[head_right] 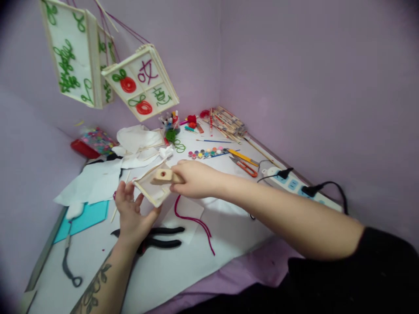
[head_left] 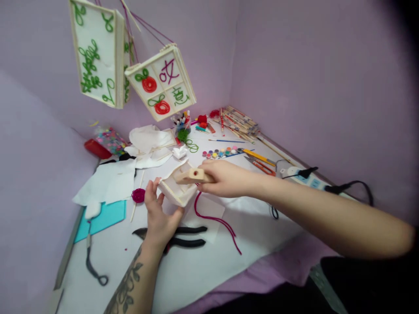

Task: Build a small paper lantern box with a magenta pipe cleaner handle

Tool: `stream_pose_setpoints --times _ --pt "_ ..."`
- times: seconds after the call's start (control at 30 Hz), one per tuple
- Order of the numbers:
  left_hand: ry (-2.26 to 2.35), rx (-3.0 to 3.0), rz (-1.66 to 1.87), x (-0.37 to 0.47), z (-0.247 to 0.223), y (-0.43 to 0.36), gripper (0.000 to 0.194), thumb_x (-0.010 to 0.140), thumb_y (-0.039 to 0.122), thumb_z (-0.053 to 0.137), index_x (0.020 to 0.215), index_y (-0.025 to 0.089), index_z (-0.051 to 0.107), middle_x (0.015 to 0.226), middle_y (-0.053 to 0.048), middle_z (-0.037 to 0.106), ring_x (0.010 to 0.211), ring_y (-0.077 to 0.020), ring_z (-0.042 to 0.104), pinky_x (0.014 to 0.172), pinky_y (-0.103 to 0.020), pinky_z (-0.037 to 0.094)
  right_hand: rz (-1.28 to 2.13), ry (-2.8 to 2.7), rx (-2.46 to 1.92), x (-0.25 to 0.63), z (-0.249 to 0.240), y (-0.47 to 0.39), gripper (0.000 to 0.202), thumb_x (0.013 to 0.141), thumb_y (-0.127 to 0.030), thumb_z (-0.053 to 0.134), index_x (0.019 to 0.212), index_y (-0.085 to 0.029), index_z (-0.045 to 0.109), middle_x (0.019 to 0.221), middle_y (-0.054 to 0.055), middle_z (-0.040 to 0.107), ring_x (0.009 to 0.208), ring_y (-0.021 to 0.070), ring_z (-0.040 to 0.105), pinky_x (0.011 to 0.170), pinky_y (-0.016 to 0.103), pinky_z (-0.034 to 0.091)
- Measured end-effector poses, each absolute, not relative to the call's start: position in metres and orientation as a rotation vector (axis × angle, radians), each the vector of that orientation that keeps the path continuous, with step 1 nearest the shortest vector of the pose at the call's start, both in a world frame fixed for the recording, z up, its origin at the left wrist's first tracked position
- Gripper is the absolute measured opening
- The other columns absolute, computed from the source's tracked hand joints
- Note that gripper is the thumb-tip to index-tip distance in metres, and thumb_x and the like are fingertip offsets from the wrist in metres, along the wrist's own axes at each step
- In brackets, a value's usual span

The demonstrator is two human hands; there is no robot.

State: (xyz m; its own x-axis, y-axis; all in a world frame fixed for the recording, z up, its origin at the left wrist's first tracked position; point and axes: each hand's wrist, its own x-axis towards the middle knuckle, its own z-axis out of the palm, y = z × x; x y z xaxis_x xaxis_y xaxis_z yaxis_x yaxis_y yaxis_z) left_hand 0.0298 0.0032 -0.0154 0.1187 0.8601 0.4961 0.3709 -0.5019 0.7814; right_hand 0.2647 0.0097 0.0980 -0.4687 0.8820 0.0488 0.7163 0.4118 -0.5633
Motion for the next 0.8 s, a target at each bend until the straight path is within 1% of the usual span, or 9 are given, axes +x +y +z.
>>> stream_pose_setpoints --times 0.1,0.2,0.27,0.33,0.43,0.5,0.6,0.7,0.8 --pt "1.197 1.828 1.437 0.032 -0.012 0.001 0.106 0.067 0.025 0.082 0.149 0.036 0.014 0.151 -0.016 0.029 0.145 -0.0332 0.029 0.105 -0.052 0.045 0.973 -1.972 -1.19 0.275 0.075 0.004 0.021 0.081 -0.029 0.059 0.098 -0.016 0.061 0.093 0.006 0.065 0.084 0.0191 0.06 0.075 0.03 0.048" --pt "1.155 1.705 1.533 0.032 -0.006 0.003 0.105 0.067 0.029 0.083 0.148 0.039 0.016 0.148 -0.014 0.032 0.142 -0.0326 0.033 0.099 -0.048 0.051 1.245 -1.633 -1.033 0.282 0.046 0.003 0.032 0.081 -0.045 0.062 0.099 -0.018 0.059 0.085 0.005 0.063 0.079 0.0198 0.061 0.07 0.032 0.05" --pt "1.138 1.654 1.588 0.031 -0.002 0.005 0.104 0.068 0.031 0.083 0.147 0.041 0.017 0.146 -0.012 0.034 0.14 -0.0312 0.036 0.096 -0.045 0.054 1.282 -1.388 -0.927 0.287 0.031 0.006 0.043 0.081 -0.057 0.06 0.102 -0.019 0.056 0.083 0.005 0.061 0.074 0.0203 0.061 0.067 0.034 0.05" --pt "1.148 1.639 1.651 0.028 0.002 0.007 0.103 0.067 0.031 0.083 0.147 0.041 0.019 0.145 -0.011 0.035 0.139 -0.03 0.037 0.095 -0.043 0.054 1.212 -1.207 -0.891 0.295 0.025 0.011 0.047 0.082 -0.061 0.055 0.108 -0.022 0.053 0.08 0.004 0.058 0.069 0.0194 0.059 0.066 0.035 0.051" --pt "1.169 1.689 1.742 0.024 0.006 0.008 0.104 0.065 0.028 0.085 0.147 0.041 0.022 0.142 -0.01 0.039 0.135 -0.0289 0.042 0.095 -0.043 0.054 1.036 -1.092 -0.948 0.315 0.025 0.016 0.041 0.086 -0.057 0.046 0.112 -0.025 0.05 0.077 0.002 0.051 0.064 0.0182 0.054 0.063 0.035 0.049" --pt "1.145 1.765 1.787 0.023 0.007 0.008 0.106 0.063 0.024 0.085 0.147 0.041 0.023 0.139 -0.01 0.042 0.132 -0.0286 0.046 0.096 -0.045 0.054 0.953 -1.069 -1.032 0.331 0.024 0.02 0.036 0.088 -0.054 0.042 0.11 -0.026 0.049 0.079 0.002 0.05 0.063 0.0184 0.053 0.06 0.034 0.048" --pt "1.114 1.846 1.789 0.021 0.003 0.007 0.11 0.06 0.02 0.087 0.148 0.041 0.023 0.14 -0.009 0.044 0.133 -0.0305 0.046 0.1 -0.049 0.051 0.837 -1.094 -1.237 0.35 0.013 0.024 0.031 0.09 -0.051 0.044 0.104 -0.024 0.049 0.083 0.004 0.052 0.064 0.0187 0.054 0.056 0.032 0.045" --pt "1.136 1.845 1.744 0.019 -0.004 0.007 0.112 0.059 0.017 0.087 0.148 0.041 0.023 0.144 -0.01 0.041 0.137 -0.0318 0.042 0.102 -0.051 0.05 0.632 -1.343 -1.433 0.356 -0.004 0.026 0.033 0.094 -0.052 0.04 0.104 -0.022 0.05 0.085 0.006 0.054 0.072 0.0209 0.056 0.063 0.035 0.049" --pt "1.191 1.819 1.744 0.018 -0.009 0.008 0.109 0.061 0.013 0.084 0.148 0.04 0.022 0.145 -0.01 0.04 0.139 -0.0303 0.04 0.104 -0.05 0.049 0.421 -1.684 -1.507 0.347 -0.018 0.025 0.033 0.097 -0.044 0.035 0.116 -0.021 0.05 0.098 0.011 0.058 0.09 0.0259 0.059 0.079 0.041 0.051"
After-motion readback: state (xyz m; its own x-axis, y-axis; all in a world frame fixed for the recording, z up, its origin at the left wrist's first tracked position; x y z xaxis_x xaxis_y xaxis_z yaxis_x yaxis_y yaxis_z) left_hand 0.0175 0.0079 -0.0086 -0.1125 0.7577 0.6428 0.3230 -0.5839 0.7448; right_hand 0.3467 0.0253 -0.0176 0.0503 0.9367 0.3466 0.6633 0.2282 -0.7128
